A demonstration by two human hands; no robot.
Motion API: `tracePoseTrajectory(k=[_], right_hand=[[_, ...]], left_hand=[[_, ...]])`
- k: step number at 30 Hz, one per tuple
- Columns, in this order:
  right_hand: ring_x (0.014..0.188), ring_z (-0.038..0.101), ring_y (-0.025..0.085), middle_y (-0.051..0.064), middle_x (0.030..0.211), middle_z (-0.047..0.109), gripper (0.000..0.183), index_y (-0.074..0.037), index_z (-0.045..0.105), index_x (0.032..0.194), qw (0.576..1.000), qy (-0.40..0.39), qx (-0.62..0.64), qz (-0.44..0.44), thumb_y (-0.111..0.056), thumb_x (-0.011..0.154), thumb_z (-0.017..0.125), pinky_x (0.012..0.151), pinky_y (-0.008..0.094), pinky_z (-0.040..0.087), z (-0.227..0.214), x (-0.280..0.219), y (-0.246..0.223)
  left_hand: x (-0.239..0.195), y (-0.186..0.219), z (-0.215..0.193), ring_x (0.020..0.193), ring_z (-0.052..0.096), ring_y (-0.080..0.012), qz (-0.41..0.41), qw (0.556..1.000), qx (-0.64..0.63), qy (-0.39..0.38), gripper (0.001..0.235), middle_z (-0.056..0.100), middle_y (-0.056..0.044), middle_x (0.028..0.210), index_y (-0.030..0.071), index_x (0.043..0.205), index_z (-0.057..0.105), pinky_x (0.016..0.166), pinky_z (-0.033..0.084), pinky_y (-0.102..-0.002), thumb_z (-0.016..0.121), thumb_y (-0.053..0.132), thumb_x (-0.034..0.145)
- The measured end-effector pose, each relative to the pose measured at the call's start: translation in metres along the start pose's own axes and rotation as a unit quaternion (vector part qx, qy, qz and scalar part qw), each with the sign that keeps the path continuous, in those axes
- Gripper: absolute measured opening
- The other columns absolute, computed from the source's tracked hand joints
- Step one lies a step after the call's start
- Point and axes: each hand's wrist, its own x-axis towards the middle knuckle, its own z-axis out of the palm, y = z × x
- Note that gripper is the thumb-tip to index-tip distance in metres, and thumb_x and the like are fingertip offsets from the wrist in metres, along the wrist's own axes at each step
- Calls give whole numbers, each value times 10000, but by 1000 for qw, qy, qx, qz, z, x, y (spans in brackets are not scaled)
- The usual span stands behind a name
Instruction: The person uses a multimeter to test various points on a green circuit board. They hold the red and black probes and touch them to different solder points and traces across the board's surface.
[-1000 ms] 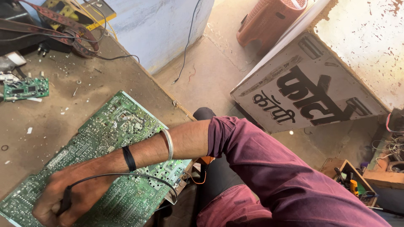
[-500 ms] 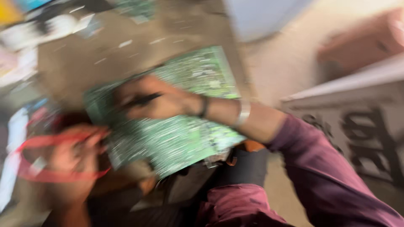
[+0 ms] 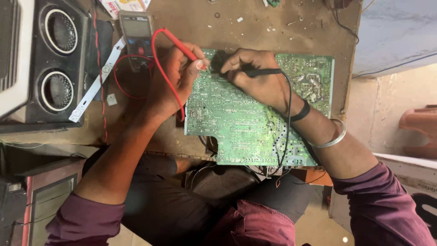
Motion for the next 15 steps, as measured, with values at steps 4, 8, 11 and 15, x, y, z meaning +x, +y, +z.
tracePoseTrajectory(k=[4, 8, 11, 15], right_hand=[[831, 716, 122, 71, 917, 757, 173, -2, 746, 1019, 1000, -13, -24, -1, -82, 896, 654, 743, 256, 576, 1, -1, -2], [849, 719, 121, 76, 928, 760, 169, 6, 739, 1021, 999, 1, -35, 0, -86, 900, 665, 762, 255, 578, 4, 3, -5], [819, 693, 121, 81, 924, 760, 175, 8, 742, 1019, 999, 17, -42, 16, -75, 902, 642, 726, 258, 557, 3, 6, -5], [853, 700, 116, 77, 934, 748, 162, 23, 727, 1011, 1000, 6, -18, -5, -51, 918, 617, 768, 256, 570, -3, 17, -6]], left_hand=[[-3, -3, -1, 1054, 686, -148, 8, 1000, 8, 15, 149, 679, -103, 1107, -11, 1217, 506, 946, 587, -305, 560, 100, 1132], [-1, -3, 0, 1056, 683, -149, 4, 1000, -5, 22, 126, 676, -103, 1103, -13, 1213, 505, 952, 578, -298, 545, 63, 1120], [-1, -8, 3, 1047, 672, -145, 1, 999, -30, 28, 130, 669, -103, 1103, -15, 1226, 491, 944, 569, -293, 540, 35, 1117], [-1, -14, 4, 1037, 682, -142, 10, 999, -26, 42, 131, 679, -103, 1093, -14, 1220, 496, 925, 580, -291, 562, 1, 1107]])
